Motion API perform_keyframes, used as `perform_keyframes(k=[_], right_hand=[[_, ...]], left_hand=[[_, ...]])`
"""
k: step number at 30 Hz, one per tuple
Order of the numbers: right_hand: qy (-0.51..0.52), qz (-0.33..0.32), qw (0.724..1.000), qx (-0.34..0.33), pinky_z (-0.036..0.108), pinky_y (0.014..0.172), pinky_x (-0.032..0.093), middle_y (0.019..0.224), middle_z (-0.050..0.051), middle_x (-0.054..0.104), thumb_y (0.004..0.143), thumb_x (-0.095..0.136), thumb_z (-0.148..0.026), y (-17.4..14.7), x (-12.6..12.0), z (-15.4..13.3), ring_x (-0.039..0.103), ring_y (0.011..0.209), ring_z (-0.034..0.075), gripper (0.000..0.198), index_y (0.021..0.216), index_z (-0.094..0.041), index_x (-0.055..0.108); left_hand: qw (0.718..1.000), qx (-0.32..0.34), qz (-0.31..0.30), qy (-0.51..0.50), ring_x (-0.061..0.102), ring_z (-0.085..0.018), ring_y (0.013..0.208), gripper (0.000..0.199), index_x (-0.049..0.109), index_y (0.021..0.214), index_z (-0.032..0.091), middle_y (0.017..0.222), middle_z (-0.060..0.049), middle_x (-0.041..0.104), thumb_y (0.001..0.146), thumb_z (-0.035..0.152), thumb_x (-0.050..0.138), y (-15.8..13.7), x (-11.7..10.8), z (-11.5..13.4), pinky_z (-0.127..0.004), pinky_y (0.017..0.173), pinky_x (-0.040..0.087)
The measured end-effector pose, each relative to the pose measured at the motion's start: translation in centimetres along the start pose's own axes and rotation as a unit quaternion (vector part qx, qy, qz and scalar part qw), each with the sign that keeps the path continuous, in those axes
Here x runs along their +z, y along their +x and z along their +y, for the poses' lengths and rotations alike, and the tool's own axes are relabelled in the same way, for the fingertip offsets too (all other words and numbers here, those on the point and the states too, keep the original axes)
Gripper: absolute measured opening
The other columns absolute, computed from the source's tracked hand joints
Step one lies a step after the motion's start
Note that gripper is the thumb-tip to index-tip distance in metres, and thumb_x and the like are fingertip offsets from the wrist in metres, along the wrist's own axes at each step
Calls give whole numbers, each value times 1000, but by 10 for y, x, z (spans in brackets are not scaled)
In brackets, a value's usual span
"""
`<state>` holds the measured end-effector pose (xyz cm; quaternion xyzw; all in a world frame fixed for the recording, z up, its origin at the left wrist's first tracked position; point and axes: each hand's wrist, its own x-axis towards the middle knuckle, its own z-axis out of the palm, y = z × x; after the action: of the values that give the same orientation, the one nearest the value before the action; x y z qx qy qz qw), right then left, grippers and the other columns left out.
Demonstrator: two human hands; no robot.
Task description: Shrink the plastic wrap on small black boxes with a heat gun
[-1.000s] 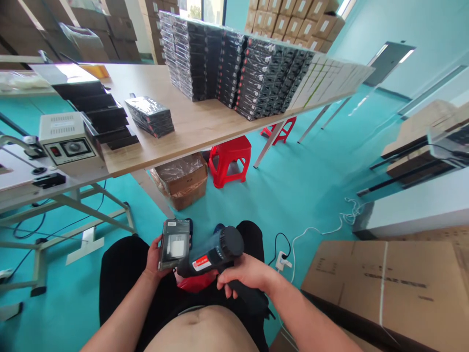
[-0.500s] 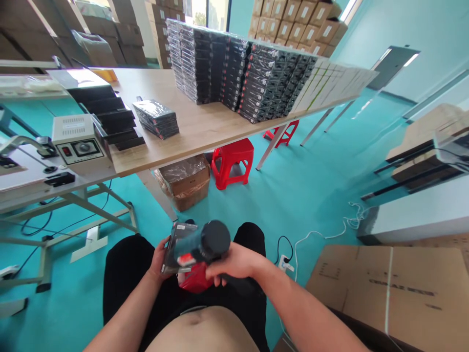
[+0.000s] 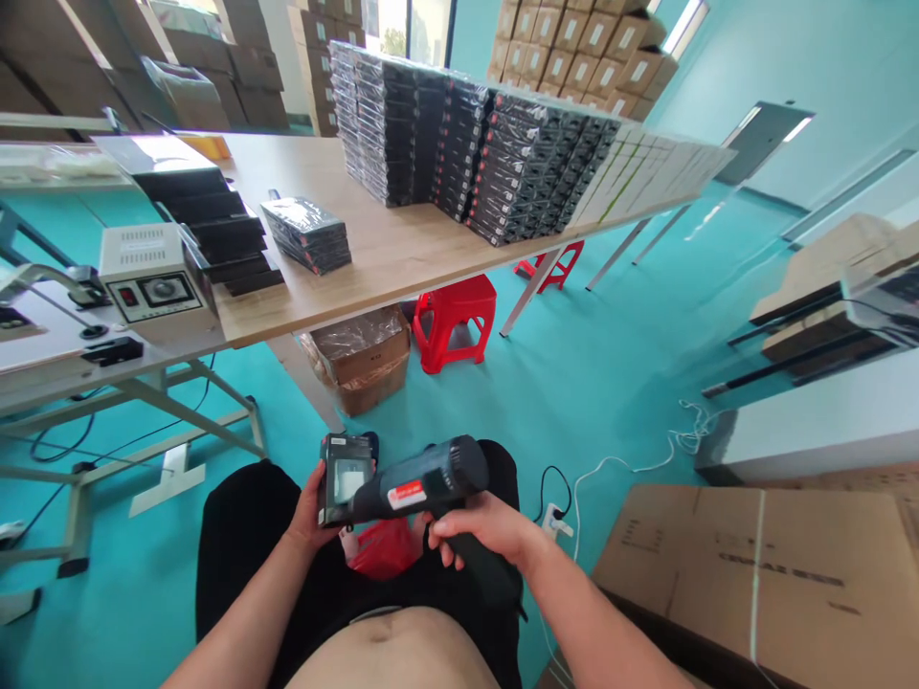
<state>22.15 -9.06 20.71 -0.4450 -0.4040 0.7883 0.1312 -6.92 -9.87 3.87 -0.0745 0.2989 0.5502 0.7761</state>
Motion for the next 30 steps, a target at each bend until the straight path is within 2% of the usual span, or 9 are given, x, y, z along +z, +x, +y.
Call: perform_keyframes(k=[3,5,10,13,15,17,20,25,30], right_hand=[[58,120,991,-30,23,50,48,78,5,68,71,64,-33,4,-5,6,62,59,13,32,96,-13,66],[53,158,986,-26,23,50,48,77,5,69,71,64,-32,5,-7,9,62,58,13,30,94,-12,66],[56,57,997,-16,24,50,47,77,6,69,68,68,-31,8,17,18,62,57,14,34,96,-11,67],[72,88,991,-63,25,51,47,79,6,69,70,68,-32,17,27,18,63,59,14,35,98,-11,66],[58,113,990,-62,26,51,47,78,6,69,70,67,-32,21,26,15,62,59,15,34,97,-10,66],[35,101,993,-43,26,50,47,76,6,69,69,67,-30,21,23,12,62,58,15,33,95,-10,67],[18,54,998,-41,26,51,47,76,5,69,69,68,-28,20,24,10,61,57,14,31,94,-10,68],[29,109,991,-74,26,50,47,74,4,69,71,66,-29,25,33,13,62,57,15,30,95,-12,68],[22,81,994,-65,26,50,47,76,7,70,70,68,-29,28,33,19,62,57,15,31,94,-10,69]], left_hand=[[997,54,59,-14,69,-27,91,33,60,111,18,95,-9,72,85,39,59,8,-5,2,-44,85,54],[993,76,86,-17,69,-26,86,30,59,104,19,90,-7,71,84,42,60,13,-9,3,-45,80,55],[992,58,111,-12,69,-28,81,35,55,96,18,86,-11,68,84,51,56,19,-12,2,-45,72,57],[991,48,123,-26,69,-30,86,37,53,100,18,92,-13,67,84,52,55,18,-11,1,-47,72,57],[991,35,122,-42,67,-33,94,42,52,105,18,100,-16,65,83,54,55,16,-11,2,-50,74,57],[991,31,125,-48,68,-34,94,42,52,105,18,100,-16,64,82,53,57,15,-11,3,-48,72,57],[989,51,132,-47,69,-28,81,34,52,98,19,90,-11,65,83,48,59,16,-12,3,-42,67,59],[990,55,119,-52,68,-32,92,35,51,98,19,98,-14,64,82,48,59,16,-10,2,-48,75,57],[986,64,136,-65,69,-29,86,28,53,93,18,92,-13,65,82,43,58,16,-10,5,-41,66,60]])
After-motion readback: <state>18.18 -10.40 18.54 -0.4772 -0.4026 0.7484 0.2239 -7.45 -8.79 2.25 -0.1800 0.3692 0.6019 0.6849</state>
